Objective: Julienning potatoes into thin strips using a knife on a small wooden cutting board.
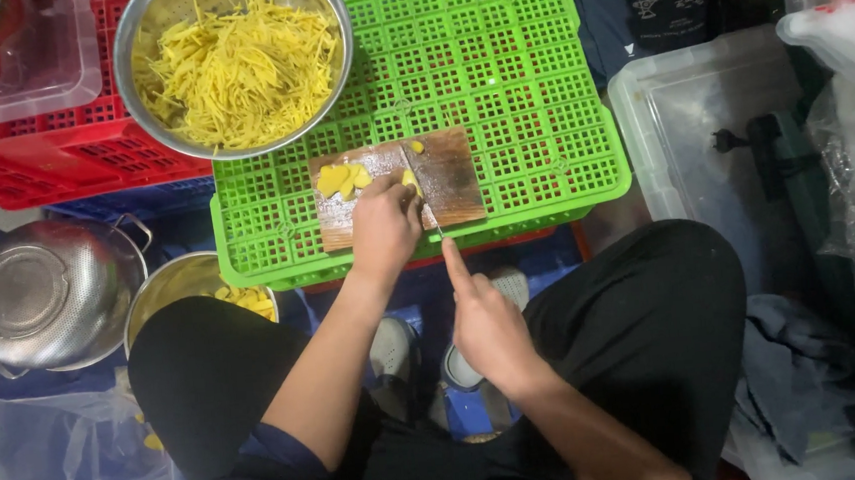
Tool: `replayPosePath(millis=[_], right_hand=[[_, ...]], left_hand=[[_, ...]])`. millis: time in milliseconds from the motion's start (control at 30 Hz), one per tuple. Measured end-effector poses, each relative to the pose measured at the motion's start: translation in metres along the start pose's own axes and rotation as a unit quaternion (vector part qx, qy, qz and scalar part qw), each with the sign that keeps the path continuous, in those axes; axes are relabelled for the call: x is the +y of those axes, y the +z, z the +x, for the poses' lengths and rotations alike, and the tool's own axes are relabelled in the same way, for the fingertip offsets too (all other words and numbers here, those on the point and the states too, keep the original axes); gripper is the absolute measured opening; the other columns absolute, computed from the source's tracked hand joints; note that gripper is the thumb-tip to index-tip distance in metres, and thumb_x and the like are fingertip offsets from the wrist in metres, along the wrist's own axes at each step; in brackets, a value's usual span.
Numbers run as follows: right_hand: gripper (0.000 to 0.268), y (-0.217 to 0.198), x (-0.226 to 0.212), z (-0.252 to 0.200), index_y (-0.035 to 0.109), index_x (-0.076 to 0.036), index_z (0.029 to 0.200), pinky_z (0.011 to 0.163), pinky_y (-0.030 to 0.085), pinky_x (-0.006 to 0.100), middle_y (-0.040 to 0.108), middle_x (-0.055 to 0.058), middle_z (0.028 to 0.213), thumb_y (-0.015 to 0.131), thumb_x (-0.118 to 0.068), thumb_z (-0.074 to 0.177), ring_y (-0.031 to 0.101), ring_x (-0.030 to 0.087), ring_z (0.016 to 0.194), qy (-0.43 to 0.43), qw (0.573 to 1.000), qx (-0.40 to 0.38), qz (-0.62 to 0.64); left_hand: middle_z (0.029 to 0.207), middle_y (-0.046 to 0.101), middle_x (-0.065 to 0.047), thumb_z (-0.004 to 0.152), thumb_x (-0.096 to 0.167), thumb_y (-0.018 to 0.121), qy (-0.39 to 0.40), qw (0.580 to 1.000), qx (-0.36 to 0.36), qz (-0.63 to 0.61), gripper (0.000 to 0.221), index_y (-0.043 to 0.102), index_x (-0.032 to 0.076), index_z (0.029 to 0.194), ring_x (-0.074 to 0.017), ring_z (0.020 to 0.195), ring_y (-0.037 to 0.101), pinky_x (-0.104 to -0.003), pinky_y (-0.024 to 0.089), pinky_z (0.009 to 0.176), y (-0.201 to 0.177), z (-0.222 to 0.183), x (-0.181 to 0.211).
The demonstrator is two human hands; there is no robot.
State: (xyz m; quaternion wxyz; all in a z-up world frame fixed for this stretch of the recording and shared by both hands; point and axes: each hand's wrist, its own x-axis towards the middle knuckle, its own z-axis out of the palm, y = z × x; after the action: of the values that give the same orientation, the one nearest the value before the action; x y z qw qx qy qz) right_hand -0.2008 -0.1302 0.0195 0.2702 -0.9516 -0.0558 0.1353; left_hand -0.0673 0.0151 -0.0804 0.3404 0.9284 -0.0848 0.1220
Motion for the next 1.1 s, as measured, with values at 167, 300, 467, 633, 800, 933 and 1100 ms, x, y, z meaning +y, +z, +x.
replayPosePath(millis=[167, 300, 467, 633, 800, 933, 1100], right_hand=[[0.07, 0.001, 0.003, -0.006, 0.02, -0.009, 0.165, 0.059, 0.063, 0.053, 0.067, 0.025, 0.09, 0.045, -0.001, 0.099, 0.073, 0.046, 0.077, 0.009, 1.0, 0.009, 0.022], [0.07, 0.004, 0.009, -0.014, 0.024, -0.015, 0.164, 0.068, 0.061, 0.057, 0.067, 0.028, 0.099, 0.046, -0.005, 0.099, 0.071, 0.049, 0.089, 0.023, 0.998, 0.023, 0.058], [0.069, 0.004, 0.006, -0.017, 0.027, -0.016, 0.164, 0.071, 0.062, 0.055, 0.069, 0.027, 0.109, 0.046, -0.005, 0.098, 0.071, 0.048, 0.094, 0.02, 0.997, 0.03, 0.063], [0.069, 0.004, 0.004, -0.017, 0.028, -0.016, 0.163, 0.07, 0.063, 0.053, 0.07, 0.027, 0.106, 0.047, -0.005, 0.098, 0.072, 0.047, 0.093, 0.017, 0.997, 0.037, 0.069], [0.068, 0.004, 0.003, -0.018, 0.029, -0.017, 0.163, 0.069, 0.063, 0.054, 0.07, 0.026, 0.105, 0.047, -0.006, 0.098, 0.073, 0.046, 0.093, 0.015, 0.997, 0.036, 0.06], [0.069, 0.0, -0.003, -0.018, 0.028, -0.018, 0.163, 0.068, 0.063, 0.054, 0.071, 0.027, 0.101, 0.047, -0.005, 0.099, 0.073, 0.046, 0.091, 0.026, 0.998, 0.026, 0.051], [0.071, -0.001, -0.011, -0.012, 0.023, -0.017, 0.165, 0.068, 0.062, 0.057, 0.068, 0.024, 0.097, 0.046, -0.004, 0.098, 0.073, 0.046, 0.086, 0.039, 0.999, 0.0, -0.001]], left_hand=[[0.108, 0.074, -0.021, 0.087, 0.004, 0.077, -0.005, 1.0, 0.002, -0.002, 0.008, 0.08, 0.001, 0.093, -0.0362, 0.098, 0.074, -0.037, 0.062, 0.087, -0.009, -0.002, 0.008], [0.107, 0.073, -0.02, 0.086, 0.004, 0.079, 0.007, 1.0, 0.012, -0.016, 0.009, 0.08, 0.001, 0.094, -0.0377, 0.096, 0.074, -0.04, 0.062, 0.085, -0.001, -0.002, -0.002], [0.108, 0.074, -0.019, 0.084, 0.006, 0.08, 0.003, 0.999, 0.02, -0.028, 0.01, 0.081, 0.002, 0.094, -0.0379, 0.094, 0.074, -0.041, 0.062, 0.085, -0.001, -0.001, -0.003], [0.104, 0.073, -0.017, 0.081, 0.009, 0.081, 0.011, 0.999, 0.028, -0.026, 0.012, 0.079, 0.003, 0.091, -0.0403, 0.09, 0.073, -0.046, 0.062, 0.081, 0.005, -0.001, -0.007], [0.105, 0.074, -0.016, 0.081, 0.01, 0.081, 0.002, 0.999, 0.029, -0.017, 0.012, 0.08, 0.004, 0.091, -0.0388, 0.091, 0.074, -0.044, 0.061, 0.082, 0.005, -0.001, -0.006], [0.108, 0.074, -0.015, 0.082, 0.009, 0.081, -0.014, 0.999, 0.022, -0.018, 0.01, 0.081, 0.005, 0.092, -0.0362, 0.094, 0.074, -0.041, 0.061, 0.086, 0.001, -0.001, -0.002], [0.109, 0.075, -0.014, 0.084, 0.009, 0.08, -0.022, 1.0, 0.012, -0.015, 0.009, 0.082, 0.007, 0.093, -0.0344, 0.096, 0.074, -0.039, 0.061, 0.087, -0.001, 0.0, 0.0]])
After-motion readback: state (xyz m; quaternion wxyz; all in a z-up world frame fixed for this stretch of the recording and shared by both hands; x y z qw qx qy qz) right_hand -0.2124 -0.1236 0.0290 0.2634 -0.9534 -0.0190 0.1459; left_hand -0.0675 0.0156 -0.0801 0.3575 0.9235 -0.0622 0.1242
